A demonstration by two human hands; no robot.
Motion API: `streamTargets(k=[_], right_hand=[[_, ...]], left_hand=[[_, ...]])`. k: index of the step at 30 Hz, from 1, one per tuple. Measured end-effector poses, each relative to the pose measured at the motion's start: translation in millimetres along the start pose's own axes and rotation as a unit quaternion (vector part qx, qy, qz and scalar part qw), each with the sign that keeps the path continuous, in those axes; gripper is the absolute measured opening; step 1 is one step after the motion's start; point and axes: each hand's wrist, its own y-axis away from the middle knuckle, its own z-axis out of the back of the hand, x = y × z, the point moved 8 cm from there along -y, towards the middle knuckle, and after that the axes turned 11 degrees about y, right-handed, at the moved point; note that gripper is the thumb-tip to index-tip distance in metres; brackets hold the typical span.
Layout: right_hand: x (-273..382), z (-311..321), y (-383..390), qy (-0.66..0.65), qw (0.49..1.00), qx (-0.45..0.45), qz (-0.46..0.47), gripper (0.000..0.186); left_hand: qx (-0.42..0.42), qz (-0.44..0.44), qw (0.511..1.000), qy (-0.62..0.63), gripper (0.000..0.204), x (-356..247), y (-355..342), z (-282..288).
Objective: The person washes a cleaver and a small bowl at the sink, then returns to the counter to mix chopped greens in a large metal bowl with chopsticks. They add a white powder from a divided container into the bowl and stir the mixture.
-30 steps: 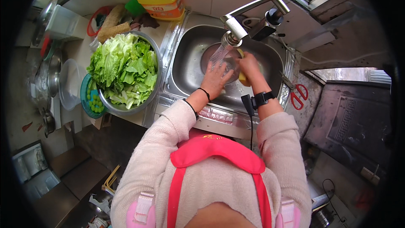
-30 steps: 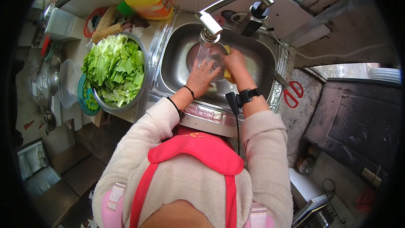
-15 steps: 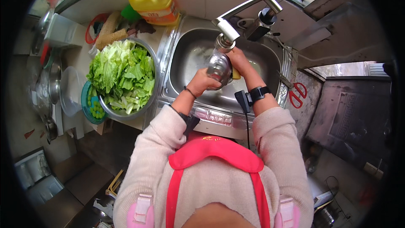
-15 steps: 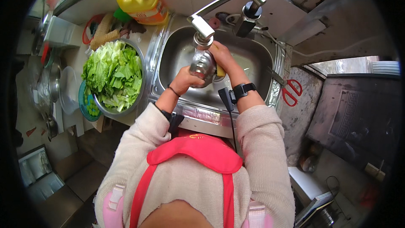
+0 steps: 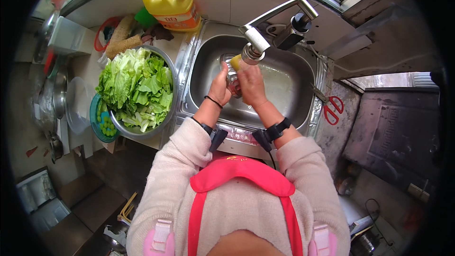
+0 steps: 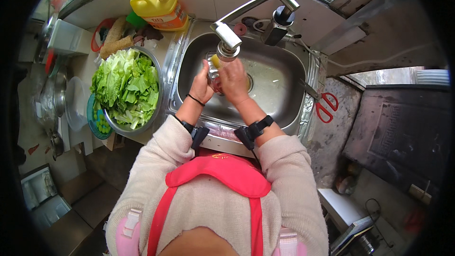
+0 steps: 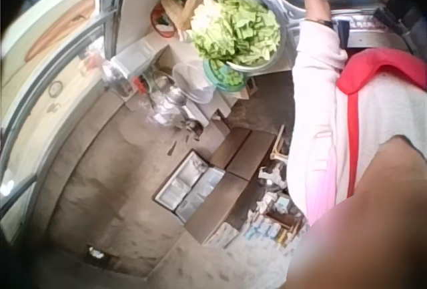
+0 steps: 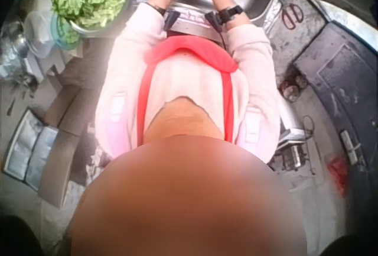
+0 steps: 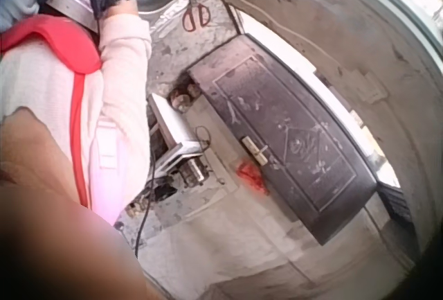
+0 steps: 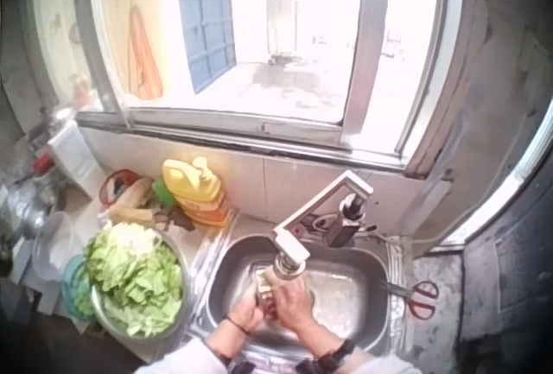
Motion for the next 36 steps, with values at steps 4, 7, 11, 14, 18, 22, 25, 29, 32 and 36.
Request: streamTargets(k=[4,7,11,14,18,22,25,29,32,36], right_hand=[[25,-2,9,0.065,0.995,-0.003,0.078,0.03],[35,-2,20,0.11,0.984,0.016,0.139,0.032],[38,4,36,0.083,0.98,-0.018,0.179,0.033],[20,11,29,0.02,0.988,-0.074,0.134,0.03],[1,7,1,0.004,0.988,-0.017,0.151,0.026],[-50,-31,-15,-0.364,0.881,0.256,-0.158,0.03],[-85,-35,-13,-0.365,0.839,0.299,-0.27,0.032],[-92,-63,46,-0.562,0.627,0.26,-0.472,0.056],[-74,-81,54,-0.615,0.624,0.178,-0.448,0.048],[-79,-58,43,-0.35,0.852,0.061,-0.384,0.037]], left_hand=[[-0.017,-0.043,0.999,-0.003,0.061,-3,-5,-3],[-0.006,-0.03,0.993,0.115,0.061,-8,-8,-4],[-0.035,0.019,0.983,0.178,0.047,-8,-10,5],[0.011,0.021,0.993,0.118,0.032,-10,-11,0],[0.009,0.028,0.999,-0.026,0.025,-4,2,0],[0.072,0.12,0.983,-0.117,0.026,3,19,-15],[0.105,0.105,0.986,-0.08,0.028,-4,22,-24],[0.082,-0.003,0.996,-0.031,0.029,-12,9,-21],[0.016,-0.092,0.991,-0.1,0.029,-7,-2,-10],[0.015,-0.075,0.986,-0.145,0.03,6,-8,-3]])
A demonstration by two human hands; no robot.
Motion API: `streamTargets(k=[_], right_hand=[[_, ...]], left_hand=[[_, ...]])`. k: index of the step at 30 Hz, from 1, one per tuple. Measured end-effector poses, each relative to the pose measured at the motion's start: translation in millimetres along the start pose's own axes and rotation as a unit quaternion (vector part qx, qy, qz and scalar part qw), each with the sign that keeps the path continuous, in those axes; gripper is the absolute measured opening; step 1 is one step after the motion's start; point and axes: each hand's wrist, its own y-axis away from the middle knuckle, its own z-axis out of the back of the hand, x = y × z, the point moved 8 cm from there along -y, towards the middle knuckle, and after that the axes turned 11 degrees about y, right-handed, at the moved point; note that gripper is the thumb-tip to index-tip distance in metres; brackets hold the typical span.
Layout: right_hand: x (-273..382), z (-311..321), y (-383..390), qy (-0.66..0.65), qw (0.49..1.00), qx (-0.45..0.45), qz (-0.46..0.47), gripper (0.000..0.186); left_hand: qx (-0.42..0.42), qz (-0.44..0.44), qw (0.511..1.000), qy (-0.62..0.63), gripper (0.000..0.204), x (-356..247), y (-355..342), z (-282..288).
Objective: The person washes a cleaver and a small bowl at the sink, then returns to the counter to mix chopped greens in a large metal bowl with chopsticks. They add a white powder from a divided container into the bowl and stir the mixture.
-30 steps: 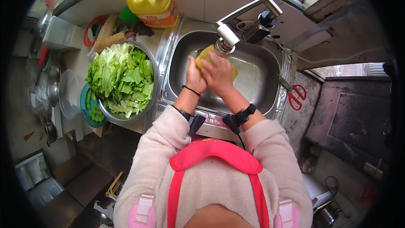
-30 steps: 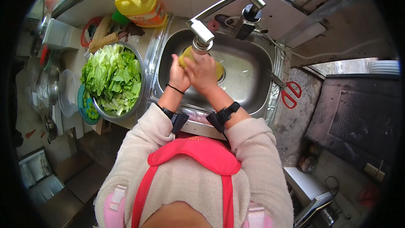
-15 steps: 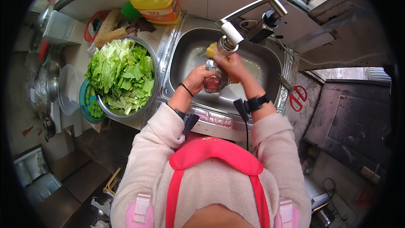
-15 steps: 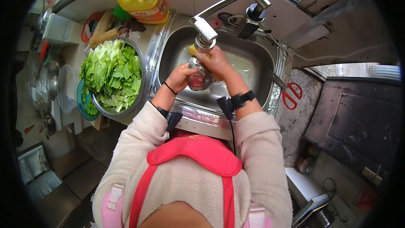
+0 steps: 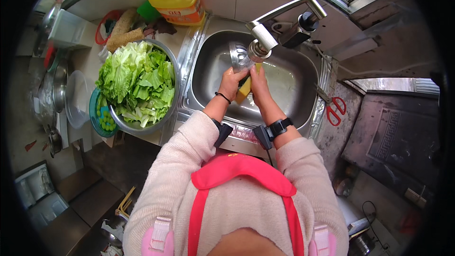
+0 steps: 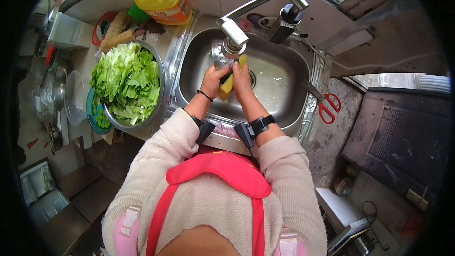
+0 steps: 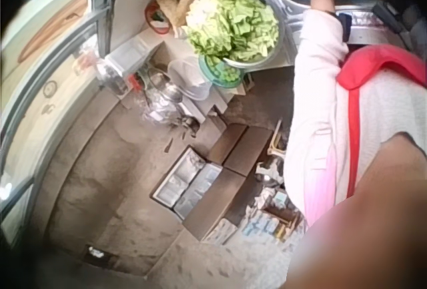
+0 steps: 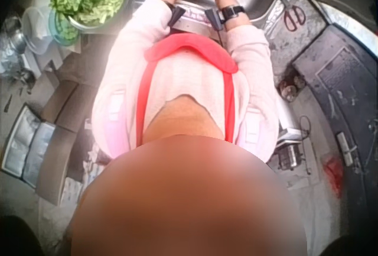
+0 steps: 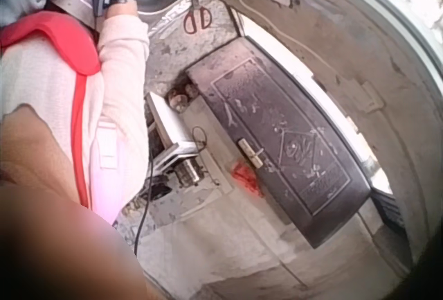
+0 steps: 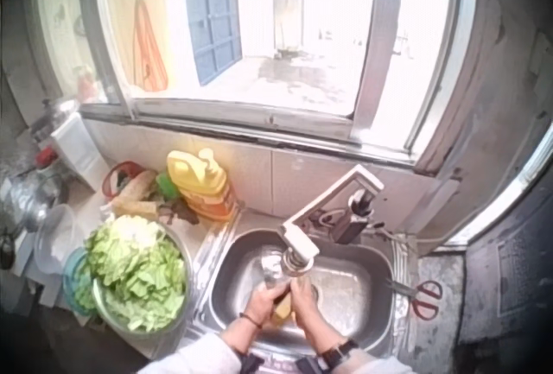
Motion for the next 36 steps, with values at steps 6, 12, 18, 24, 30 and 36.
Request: streamTargets(k=[6,12,18,24,30,36], right_hand=[[58,1,6,0.227,0.931,-0.014,0.286,0.03],[69,-29,66,0.452,0.752,-0.073,0.475,0.035],[23,19,19,0.155,0.959,-0.076,0.226,0.035],[-17,15,1,-0.405,0.896,0.146,-0.109,0.03],[22,25,0,-0.33,0.925,0.179,-0.052,0.028],[14,26,-9,-0.182,0.98,0.079,-0.008,0.033]], left_hand=[[-0.04,0.051,0.997,-0.039,0.03,9,-5,15],[-0.054,0.023,0.952,0.301,0.045,6,-18,15],[-0.094,0.022,0.929,0.357,0.037,8,-5,32],[-0.043,0.052,0.923,0.378,0.027,32,-20,59],[-0.18,0.004,0.982,0.056,0.025,27,-29,71],[0.017,-0.309,0.67,-0.675,0.034,-22,21,-81]])
